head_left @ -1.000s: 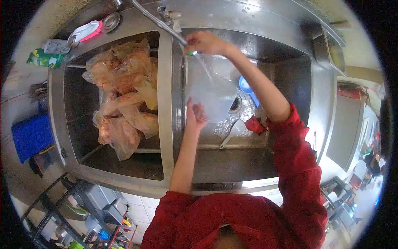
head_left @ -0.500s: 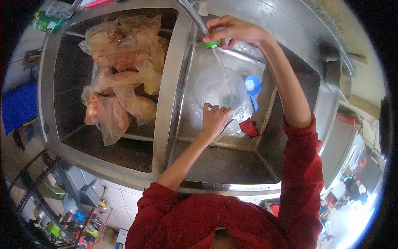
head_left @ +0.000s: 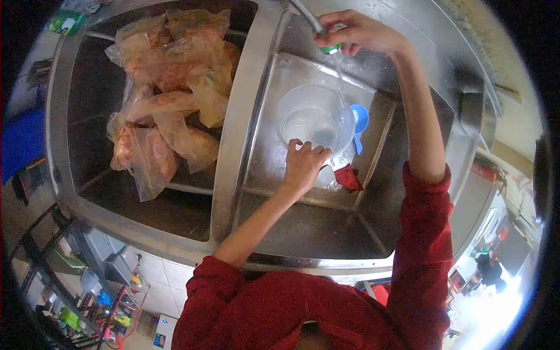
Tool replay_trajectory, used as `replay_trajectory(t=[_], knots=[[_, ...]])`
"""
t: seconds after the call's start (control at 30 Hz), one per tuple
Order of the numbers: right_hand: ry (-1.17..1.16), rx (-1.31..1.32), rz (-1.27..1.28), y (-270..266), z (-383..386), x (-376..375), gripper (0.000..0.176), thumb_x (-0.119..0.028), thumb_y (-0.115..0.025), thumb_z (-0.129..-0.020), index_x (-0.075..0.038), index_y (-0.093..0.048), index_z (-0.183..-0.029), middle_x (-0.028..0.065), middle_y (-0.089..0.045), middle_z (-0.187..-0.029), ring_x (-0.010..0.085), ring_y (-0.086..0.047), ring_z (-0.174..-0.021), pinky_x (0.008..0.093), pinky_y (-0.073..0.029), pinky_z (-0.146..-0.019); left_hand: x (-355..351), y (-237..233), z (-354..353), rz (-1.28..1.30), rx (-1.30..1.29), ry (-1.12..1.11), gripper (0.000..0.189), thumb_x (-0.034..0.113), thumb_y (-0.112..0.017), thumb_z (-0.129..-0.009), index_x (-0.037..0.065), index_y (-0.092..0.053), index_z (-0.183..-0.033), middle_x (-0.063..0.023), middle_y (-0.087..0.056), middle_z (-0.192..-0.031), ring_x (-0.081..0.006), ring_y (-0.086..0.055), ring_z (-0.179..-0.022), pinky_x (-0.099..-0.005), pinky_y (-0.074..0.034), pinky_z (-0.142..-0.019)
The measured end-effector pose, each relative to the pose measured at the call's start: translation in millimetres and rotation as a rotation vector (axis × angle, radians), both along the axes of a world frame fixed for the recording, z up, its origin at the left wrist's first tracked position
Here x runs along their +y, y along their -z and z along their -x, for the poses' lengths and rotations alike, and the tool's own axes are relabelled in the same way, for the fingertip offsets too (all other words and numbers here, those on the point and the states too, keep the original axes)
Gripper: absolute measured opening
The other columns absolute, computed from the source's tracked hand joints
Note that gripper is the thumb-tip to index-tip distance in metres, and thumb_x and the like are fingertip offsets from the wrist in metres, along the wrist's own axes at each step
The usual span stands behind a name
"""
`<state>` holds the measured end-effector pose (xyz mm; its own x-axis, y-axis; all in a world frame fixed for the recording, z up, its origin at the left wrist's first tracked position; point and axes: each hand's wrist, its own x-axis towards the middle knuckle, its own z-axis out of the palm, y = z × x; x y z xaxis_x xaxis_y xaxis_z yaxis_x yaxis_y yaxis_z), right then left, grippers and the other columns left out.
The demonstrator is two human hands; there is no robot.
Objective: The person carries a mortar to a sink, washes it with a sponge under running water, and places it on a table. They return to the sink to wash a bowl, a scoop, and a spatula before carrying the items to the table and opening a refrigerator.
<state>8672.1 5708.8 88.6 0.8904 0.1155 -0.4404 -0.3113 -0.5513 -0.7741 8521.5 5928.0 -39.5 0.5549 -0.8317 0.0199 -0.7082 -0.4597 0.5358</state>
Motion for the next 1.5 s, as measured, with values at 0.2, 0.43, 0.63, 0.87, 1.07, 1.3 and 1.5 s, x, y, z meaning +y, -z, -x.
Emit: replay_trajectory(t=[0.2, 0.43, 0.63, 0.87, 1.07, 1.3, 1.5], knots=[[-0.015, -0.078, -0.204, 51, -8, 9, 0.028, -0.034, -0.066, -0.072, -0.009, -0.059, -0.082, -0.0036, -0.051, -0.07, 0.0041, -0.045, -0.056, 0.0191, -0.039, -0.049, 4, -16, -1, -0.039, 0.106, 0.029, 0.022, 0.018, -0.063, -0.069, 0.013, -0.059, -0.09, -0.0015, -0.063, -0.079, -0.0172, -0.056, -0.075, -0.0385, -0.031, -0.077], [-0.041, -0.049, -0.232, 52, -3, 38, 0.031, -0.034, -0.063, -0.076, -0.006, -0.057, -0.089, -0.0012, -0.052, -0.073, 0.0061, -0.05, -0.061, 0.0197, -0.04, -0.052, 10, -20, -11, 0.08, 0.511, -0.08, 0.025, 0.023, -0.066, -0.07, 0.01, -0.058, -0.09, -0.0044, -0.062, -0.075, -0.0171, -0.058, -0.069, -0.0358, -0.035, -0.075], [0.336, -0.128, -0.42, 88, 26, 70, 0.046, -0.043, -0.052, -0.082, -0.003, -0.054, -0.103, 0.0041, -0.055, -0.075, 0.0119, -0.053, -0.067, 0.024, -0.046, -0.062, 21, 30, -4, 0.283, 2.019, -0.629, 0.033, 0.031, -0.072, -0.068, 0.01, -0.048, -0.074, 0.0027, -0.047, -0.057, -0.0064, -0.046, -0.05, -0.0191, -0.038, -0.047], [0.645, 0.21, -1.181, 146, 40, 71, 0.05, -0.047, -0.032, -0.089, -0.005, -0.055, -0.103, 0.0053, -0.054, -0.072, 0.0154, -0.052, -0.065, 0.0298, -0.046, -0.067, 18, 14, 0, 0.256, 1.471, -0.388, 0.027, 0.027, -0.068, -0.072, 0.01, -0.049, -0.081, 0.0011, -0.049, -0.061, -0.0133, -0.049, -0.051, -0.0269, -0.038, -0.054], [0.854, -0.42, 0.011, 220, 161, 22, 0.025, -0.01, -0.051, -0.079, 0.0, -0.052, -0.101, 0.0121, -0.054, -0.075, 0.0266, -0.054, -0.069, 0.0348, -0.045, -0.069, 17, 46, 9, -0.152, 0.218, -0.13, 0.018, 0.02, -0.057, -0.076, 0.01, -0.05, -0.089, -0.0072, -0.056, -0.081, -0.0249, -0.054, -0.074, -0.0422, -0.033, -0.068], [1.055, 0.772, 0.4, 335, 362, 168, 0.091, -0.034, -0.067, -0.064, 0.004, -0.013, -0.126, 0.0302, -0.025, -0.123, 0.0389, -0.024, -0.118, 0.0445, -0.024, -0.097, 24, 105, 42, -0.346, -0.145, -0.064, 0.022, 0.012, -0.057, -0.07, 0.013, -0.054, -0.092, -0.0057, -0.058, -0.089, -0.0238, -0.055, -0.086, -0.0481, -0.037, -0.069], [1.357, 0.449, 0.255, 354, 356, 196, 0.092, -0.025, -0.07, -0.061, 0.007, -0.013, -0.125, 0.0257, -0.036, -0.111, 0.0354, -0.039, -0.105, 0.0423, -0.026, -0.097, 51, 115, 65, -0.688, 0.31, 0.115, 0.036, 0.012, -0.059, -0.069, 0.005, -0.051, -0.103, -0.0125, -0.058, -0.094, -0.0282, -0.058, -0.088, -0.0446, -0.046, -0.072]])
